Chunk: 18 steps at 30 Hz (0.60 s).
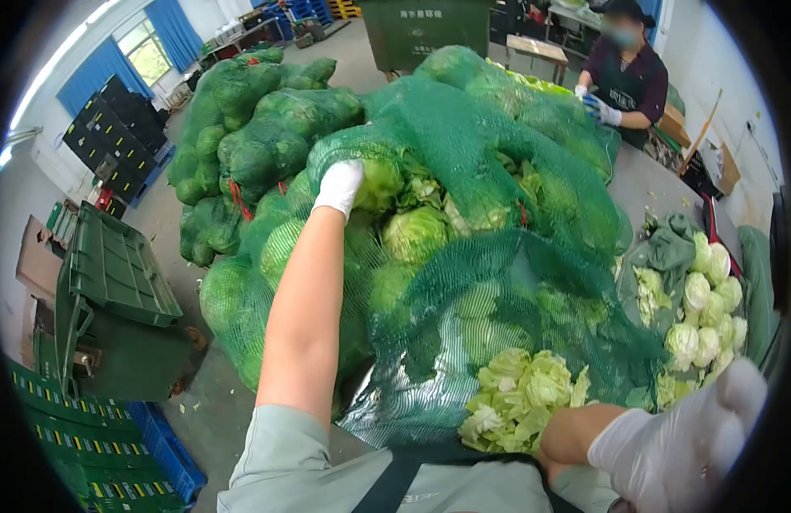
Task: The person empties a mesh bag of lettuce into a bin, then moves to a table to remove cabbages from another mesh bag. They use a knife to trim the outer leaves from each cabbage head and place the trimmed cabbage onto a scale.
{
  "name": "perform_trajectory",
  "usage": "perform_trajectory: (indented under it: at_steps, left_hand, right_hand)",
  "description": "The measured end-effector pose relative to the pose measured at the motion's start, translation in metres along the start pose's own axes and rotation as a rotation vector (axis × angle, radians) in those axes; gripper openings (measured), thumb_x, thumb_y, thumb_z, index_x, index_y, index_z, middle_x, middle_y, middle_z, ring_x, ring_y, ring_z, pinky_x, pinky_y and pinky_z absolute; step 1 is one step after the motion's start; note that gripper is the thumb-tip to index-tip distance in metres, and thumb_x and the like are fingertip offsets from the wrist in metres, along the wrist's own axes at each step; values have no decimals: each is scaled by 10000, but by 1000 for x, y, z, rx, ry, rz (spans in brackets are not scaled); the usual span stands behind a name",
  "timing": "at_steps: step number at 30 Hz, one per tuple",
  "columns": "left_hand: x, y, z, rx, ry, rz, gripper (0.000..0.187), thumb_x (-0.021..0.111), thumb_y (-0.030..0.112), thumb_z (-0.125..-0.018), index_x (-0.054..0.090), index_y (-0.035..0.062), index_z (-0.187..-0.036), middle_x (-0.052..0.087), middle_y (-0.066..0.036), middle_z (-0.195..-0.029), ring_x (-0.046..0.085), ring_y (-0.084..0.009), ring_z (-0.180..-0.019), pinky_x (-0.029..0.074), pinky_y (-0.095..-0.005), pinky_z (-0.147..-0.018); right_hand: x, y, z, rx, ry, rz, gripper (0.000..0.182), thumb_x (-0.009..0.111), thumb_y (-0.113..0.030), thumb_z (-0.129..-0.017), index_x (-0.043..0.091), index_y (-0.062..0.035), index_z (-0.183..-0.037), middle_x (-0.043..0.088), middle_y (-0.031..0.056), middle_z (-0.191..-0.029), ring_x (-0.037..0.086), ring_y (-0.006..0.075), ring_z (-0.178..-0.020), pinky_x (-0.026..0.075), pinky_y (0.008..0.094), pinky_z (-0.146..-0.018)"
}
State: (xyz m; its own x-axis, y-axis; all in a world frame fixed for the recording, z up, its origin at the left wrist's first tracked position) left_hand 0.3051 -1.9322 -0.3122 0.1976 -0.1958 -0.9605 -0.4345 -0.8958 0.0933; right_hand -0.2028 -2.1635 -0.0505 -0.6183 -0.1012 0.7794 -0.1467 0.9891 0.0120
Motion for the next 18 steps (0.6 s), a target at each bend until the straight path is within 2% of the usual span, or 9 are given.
perform_trajectory:
  at_steps: [1,3,6,8,9,10,11,13,18]
  left_hand:
    - [-3,-2,-5,-39,-66,92,324,503,290,-935,678,20,-963,687,-227,-1052,666,-393,-949,522,-501,-867]
    - [-10,-9,-12,-159,-152,350,352,526,337,-948,651,34,-1076,674,-197,-1133,658,-348,-994,517,-481,-894]
    - [-35,-13,-3,-262,-187,687,451,561,407,-968,610,56,-1246,654,-152,-1254,646,-281,-1061,508,-450,-936]
    - [-58,-26,12,-304,-235,969,538,584,453,-981,583,70,-1359,641,-122,-1334,638,-237,-1105,503,-429,-964]
    - [-55,-57,12,-311,-387,1220,589,613,481,-956,573,57,-1363,641,-143,-1320,637,-232,-1119,510,-445,-962]
    - [-61,-55,20,-290,-488,1230,625,604,508,-955,560,42,-1369,644,-153,-1310,642,-245,-1125,528,-450,-940]
    - [-67,-49,28,-266,-591,1237,662,596,535,-955,547,26,-1376,647,-163,-1300,647,-258,-1130,546,-455,-918]
    - [1,-96,21,-534,-545,724,730,521,602,-971,519,11,-1399,648,-170,-1293,636,-291,-1162,537,-465,-960]
    - [60,-106,-5,-395,-376,832,922,415,752,-931,419,35,-1512,475,-173,-1513,453,-321,-1379,354,-480,-1154]
  right_hand:
    - [2,-1,6,-45,-7,-16,318,625,-32,-929,417,68,-1148,542,370,-1112,649,409,-811,538,466,-624]
    - [-9,-9,0,-101,12,-41,295,623,-29,-929,426,55,-1132,530,350,-1080,637,384,-790,538,470,-618]
    - [-83,-26,-51,-143,116,-80,53,504,-88,-965,459,-85,-992,472,98,-838,527,150,-558,469,367,-492]
    - [-167,-46,-62,-73,302,303,107,476,-118,-974,523,-105,-1069,590,61,-910,581,124,-553,502,334,-512]
    - [-208,-48,-69,-26,559,847,283,506,-86,-957,524,-58,-1238,661,135,-1078,663,190,-703,557,322,-628]
    - [-252,-42,-80,140,637,1022,407,541,-51,-936,499,-14,-1339,654,187,-1222,689,224,-848,575,315,-749]
    - [-303,-38,-85,216,684,1103,368,562,-40,-927,551,-15,-1294,669,138,-1176,689,193,-859,570,302,-767]
    - [-395,-42,-83,311,791,1405,438,582,-68,-903,555,-43,-1339,660,129,-1163,667,197,-1059,561,283,-814]
    - [-458,-30,-129,348,701,1646,541,545,-25,-874,546,-52,-1414,561,17,-1008,524,105,-810,497,269,-722]
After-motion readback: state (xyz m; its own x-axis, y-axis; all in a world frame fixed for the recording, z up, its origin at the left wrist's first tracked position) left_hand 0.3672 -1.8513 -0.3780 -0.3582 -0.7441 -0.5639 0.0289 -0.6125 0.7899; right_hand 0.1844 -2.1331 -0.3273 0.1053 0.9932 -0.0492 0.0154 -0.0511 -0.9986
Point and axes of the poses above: each hand's wrist, its own z-axis away from the middle knuckle, its own x-axis out of the palm, y = z × x, the point moved 6 cm from there along -z, towards the middle knuckle
